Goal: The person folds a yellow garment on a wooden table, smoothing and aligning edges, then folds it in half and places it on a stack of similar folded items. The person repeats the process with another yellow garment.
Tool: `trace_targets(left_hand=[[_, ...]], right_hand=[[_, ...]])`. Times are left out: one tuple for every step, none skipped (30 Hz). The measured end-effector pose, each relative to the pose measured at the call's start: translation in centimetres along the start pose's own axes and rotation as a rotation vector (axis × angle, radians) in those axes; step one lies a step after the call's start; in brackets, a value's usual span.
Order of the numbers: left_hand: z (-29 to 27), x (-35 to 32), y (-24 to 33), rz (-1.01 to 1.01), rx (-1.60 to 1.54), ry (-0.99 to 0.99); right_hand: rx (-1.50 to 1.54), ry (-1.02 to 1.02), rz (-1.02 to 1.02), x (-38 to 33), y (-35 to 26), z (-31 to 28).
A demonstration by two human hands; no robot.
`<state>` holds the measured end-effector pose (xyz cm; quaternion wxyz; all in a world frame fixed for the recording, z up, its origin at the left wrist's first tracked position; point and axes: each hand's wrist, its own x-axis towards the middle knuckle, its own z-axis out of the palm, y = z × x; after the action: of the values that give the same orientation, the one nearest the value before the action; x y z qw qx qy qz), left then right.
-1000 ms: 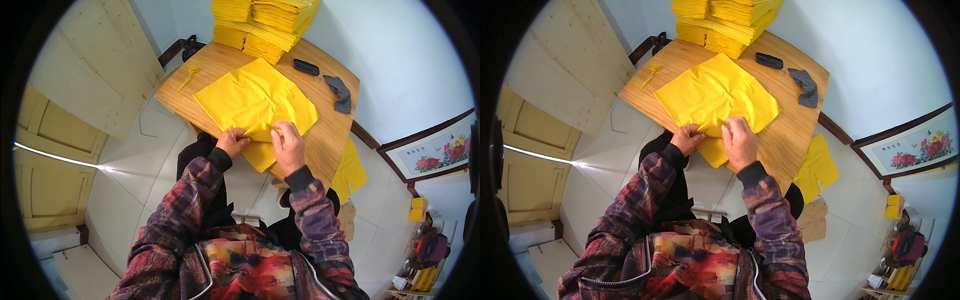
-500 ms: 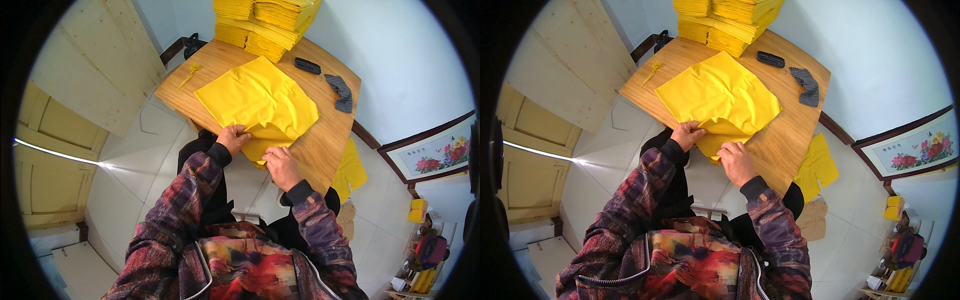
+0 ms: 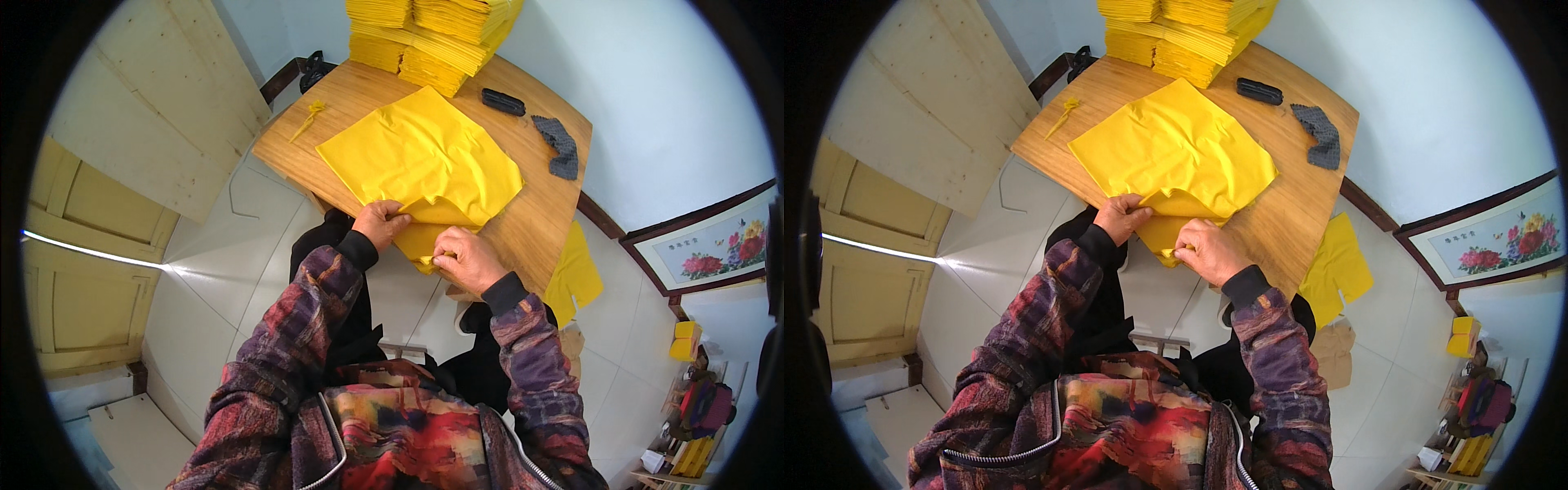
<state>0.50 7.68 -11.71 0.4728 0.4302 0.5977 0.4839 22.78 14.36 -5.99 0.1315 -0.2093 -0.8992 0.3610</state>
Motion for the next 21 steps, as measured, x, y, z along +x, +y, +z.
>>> trace_targets(left_hand=[[0.0,0.1,-0.1,0.0,-0.011,-0.003],[0.0,0.2,-0.3,-0.013,-0.022,-0.01],[0.0,0.3,-0.4,0.003,-0.013,-0.005],[0.0,0.3,-0.5,0.005,-0.002,-0.003],[0.0,0.4,-0.6,0.004,0.009,-0.004],[0.0,0.4,-0.6,0.01,0.011,0.001],[-0.1,0.4,-0.6,0.012,0.013,0.002],[-0.1,0.3,-0.5,0.006,0.019,-0.003],[-0.1,0.3,-0.4,0.012,0.028,0.002],[-0.1,0.2,-0.2,0.008,0.039,0.002],[-0.1,0.1,-0.1,0.023,0.042,-0.002],[-0.1,0.0,0.0,0.007,0.053,0.004],[-0.1,0.0,0.1,0.008,0.056,0.005],[-0.1,0.0,0.2,0.021,0.052,0.003],[-0.1,0.0,0.3,0.019,0.05,0.005],[0.0,0.0,0.3,0.028,0.042,0.004],[0.0,0.0,0.3,0.038,0.029,-0.002],[0.0,-0.1,0.4,0.037,0.028,0.005],[0.0,-0.1,0.4,0.038,0.024,0.006],[0.0,-0.1,0.4,0.039,0.019,0.008],[0.0,-0.1,0.4,0.034,0.016,0.008]], right_hand=[[0.003,-0.014,0.005,0.1,0.1,-0.1],[0.008,-0.025,0.0,0.2,0.2,-0.1],[0.012,-0.036,-0.005,0.2,0.3,-0.2],[0.008,-0.033,-0.007,0.2,0.4,-0.2],[0.003,-0.03,-0.008,0.2,0.4,-0.2],[0.001,-0.029,-0.009,0.2,0.4,-0.2],[-0.004,-0.024,-0.01,0.2,0.4,-0.1],[-0.006,-0.021,-0.011,0.2,0.4,-0.1],[-0.008,-0.02,-0.01,0.2,0.4,-0.1],[-0.013,-0.015,-0.007,0.2,0.4,-0.1],[-0.017,-0.011,-0.002,0.2,0.4,-0.1],[-0.021,-0.008,0.003,0.2,0.3,0.0],[-0.021,-0.002,0.011,0.2,0.3,0.0],[-0.021,0.003,0.018,0.2,0.2,0.0],[-0.019,0.005,0.029,0.2,0.1,0.1],[-0.023,0.011,0.033,0.2,0.1,0.1],[-0.024,0.013,0.04,0.2,0.0,0.1],[-0.025,0.015,0.047,0.2,-0.1,0.1],[-0.025,0.022,0.055,0.2,-0.2,0.1],[-0.025,0.029,0.062,0.2,-0.4,0.1],[-0.025,0.036,0.069,0.2,-0.5,0.2]])
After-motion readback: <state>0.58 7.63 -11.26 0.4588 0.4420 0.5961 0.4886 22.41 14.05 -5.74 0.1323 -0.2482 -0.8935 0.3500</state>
